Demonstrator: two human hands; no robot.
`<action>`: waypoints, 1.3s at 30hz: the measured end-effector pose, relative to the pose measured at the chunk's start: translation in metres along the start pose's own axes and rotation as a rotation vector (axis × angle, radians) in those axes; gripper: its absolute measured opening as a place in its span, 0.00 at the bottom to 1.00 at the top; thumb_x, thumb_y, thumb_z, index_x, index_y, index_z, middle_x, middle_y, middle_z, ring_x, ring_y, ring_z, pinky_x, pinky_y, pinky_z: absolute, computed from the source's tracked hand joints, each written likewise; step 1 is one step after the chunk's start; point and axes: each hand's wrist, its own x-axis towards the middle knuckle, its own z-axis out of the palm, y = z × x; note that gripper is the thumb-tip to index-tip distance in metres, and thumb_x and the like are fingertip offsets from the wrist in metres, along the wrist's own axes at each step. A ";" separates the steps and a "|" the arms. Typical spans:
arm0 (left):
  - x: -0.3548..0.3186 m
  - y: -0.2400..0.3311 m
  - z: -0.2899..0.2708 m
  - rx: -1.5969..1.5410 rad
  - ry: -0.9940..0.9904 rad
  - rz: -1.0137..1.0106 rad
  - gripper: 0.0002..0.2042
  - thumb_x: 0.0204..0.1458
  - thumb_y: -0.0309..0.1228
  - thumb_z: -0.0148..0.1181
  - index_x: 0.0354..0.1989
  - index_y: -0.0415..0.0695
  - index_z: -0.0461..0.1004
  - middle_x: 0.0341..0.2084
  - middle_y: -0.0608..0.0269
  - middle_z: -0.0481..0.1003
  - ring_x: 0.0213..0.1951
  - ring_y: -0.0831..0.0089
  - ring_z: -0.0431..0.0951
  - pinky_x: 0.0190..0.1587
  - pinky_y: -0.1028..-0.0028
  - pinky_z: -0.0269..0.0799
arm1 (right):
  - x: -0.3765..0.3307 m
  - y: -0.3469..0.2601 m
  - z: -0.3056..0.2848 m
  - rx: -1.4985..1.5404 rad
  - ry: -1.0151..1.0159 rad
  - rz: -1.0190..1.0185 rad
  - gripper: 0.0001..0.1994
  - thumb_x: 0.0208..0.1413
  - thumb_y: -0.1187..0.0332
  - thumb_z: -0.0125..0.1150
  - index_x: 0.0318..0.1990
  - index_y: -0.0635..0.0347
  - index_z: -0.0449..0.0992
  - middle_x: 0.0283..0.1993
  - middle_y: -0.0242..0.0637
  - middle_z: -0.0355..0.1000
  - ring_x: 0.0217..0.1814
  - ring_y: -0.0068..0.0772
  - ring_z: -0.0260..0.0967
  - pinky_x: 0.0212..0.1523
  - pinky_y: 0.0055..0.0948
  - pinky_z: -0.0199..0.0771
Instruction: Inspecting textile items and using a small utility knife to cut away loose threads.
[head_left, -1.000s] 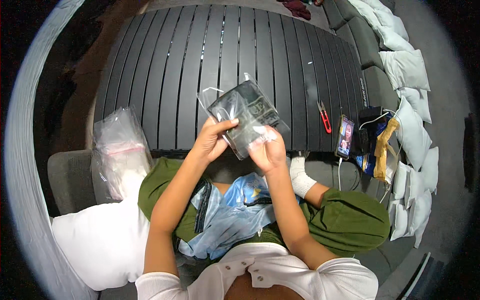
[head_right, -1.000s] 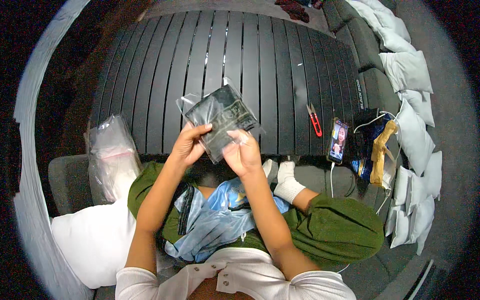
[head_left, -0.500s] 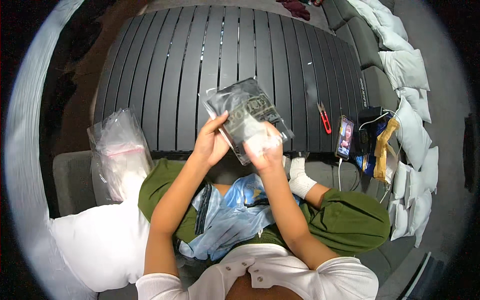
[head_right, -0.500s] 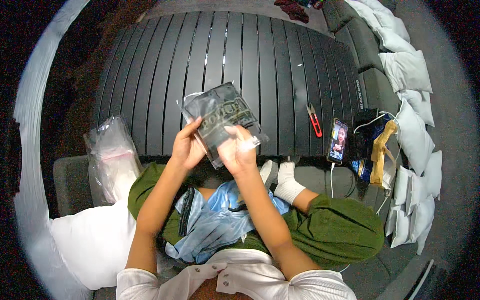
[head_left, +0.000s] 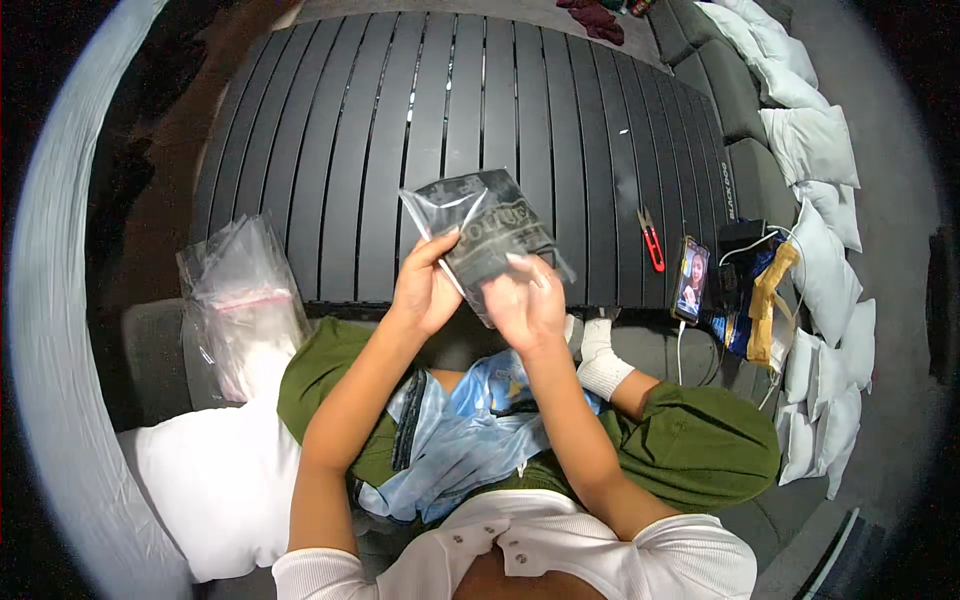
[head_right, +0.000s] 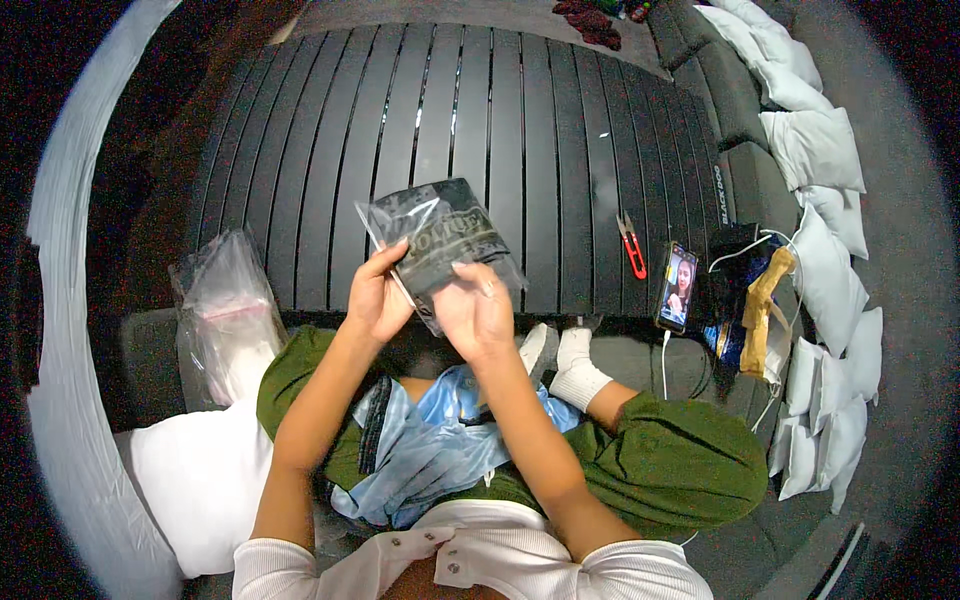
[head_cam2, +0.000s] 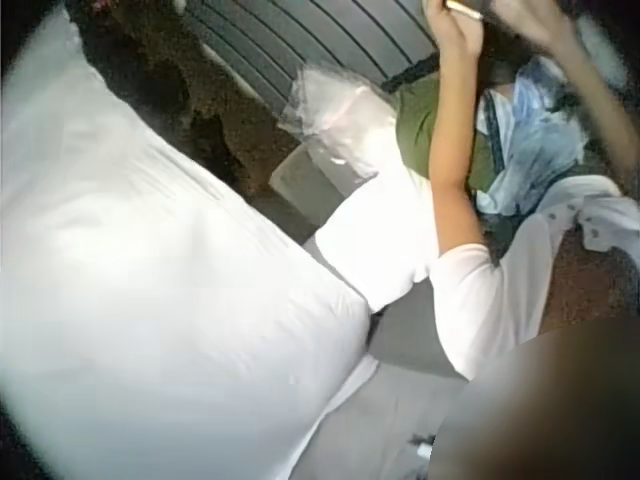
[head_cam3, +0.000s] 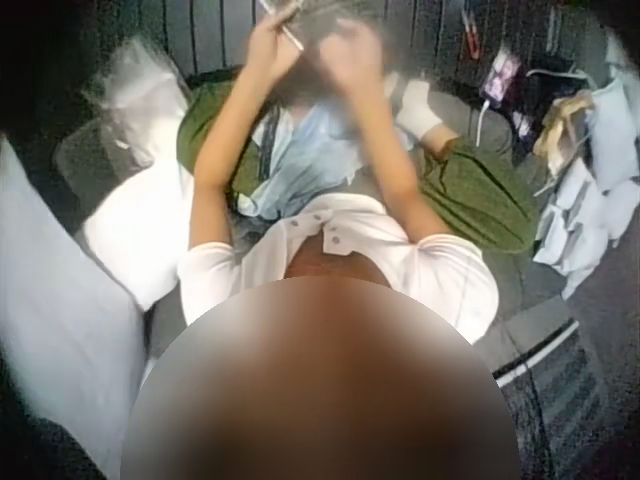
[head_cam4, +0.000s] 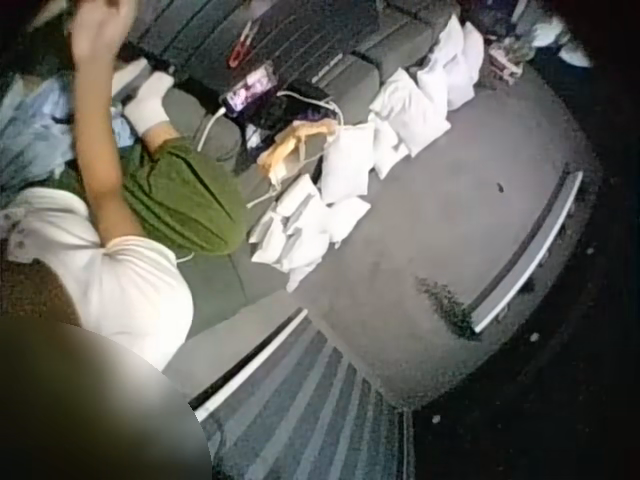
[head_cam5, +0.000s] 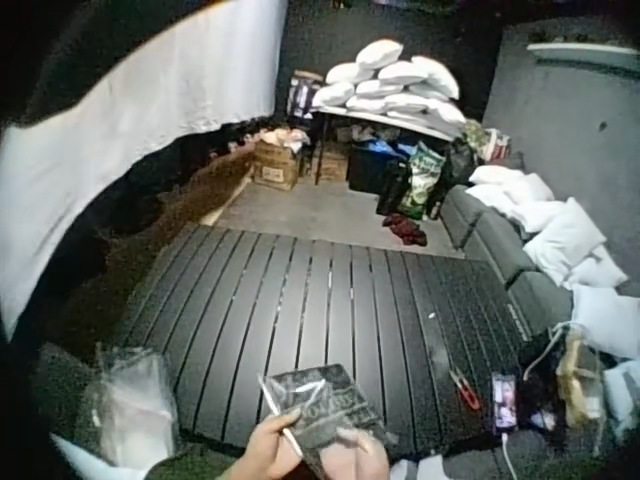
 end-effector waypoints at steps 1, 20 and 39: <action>0.001 0.003 0.000 -0.004 -0.012 -0.012 0.12 0.51 0.23 0.46 0.45 0.38 0.65 0.40 0.55 0.72 0.43 0.66 0.73 0.49 0.67 0.67 | -0.007 -0.004 -0.003 0.100 -0.131 0.044 0.12 0.49 0.72 0.46 0.41 0.66 0.69 0.45 0.46 0.68 0.53 0.41 0.61 0.59 0.42 0.53; 0.001 0.025 0.001 0.105 -0.178 -0.270 0.17 0.53 0.30 0.40 0.51 0.40 0.61 0.45 0.52 0.69 0.45 0.61 0.72 0.47 0.61 0.68 | -0.025 -0.085 0.022 -1.881 -0.462 -1.073 0.10 0.42 0.76 0.58 0.36 0.62 0.76 0.40 0.43 0.73 0.56 0.45 0.62 0.57 0.37 0.56; 0.030 0.011 -0.025 0.811 0.061 -0.327 0.19 0.53 0.36 0.51 0.54 0.50 0.65 0.35 0.73 0.71 0.30 0.86 0.67 0.31 0.84 0.63 | 0.042 -0.090 -0.050 -1.185 0.056 0.092 0.12 0.55 0.62 0.52 0.38 0.59 0.75 0.27 0.22 0.69 0.21 0.08 0.58 0.20 0.10 0.53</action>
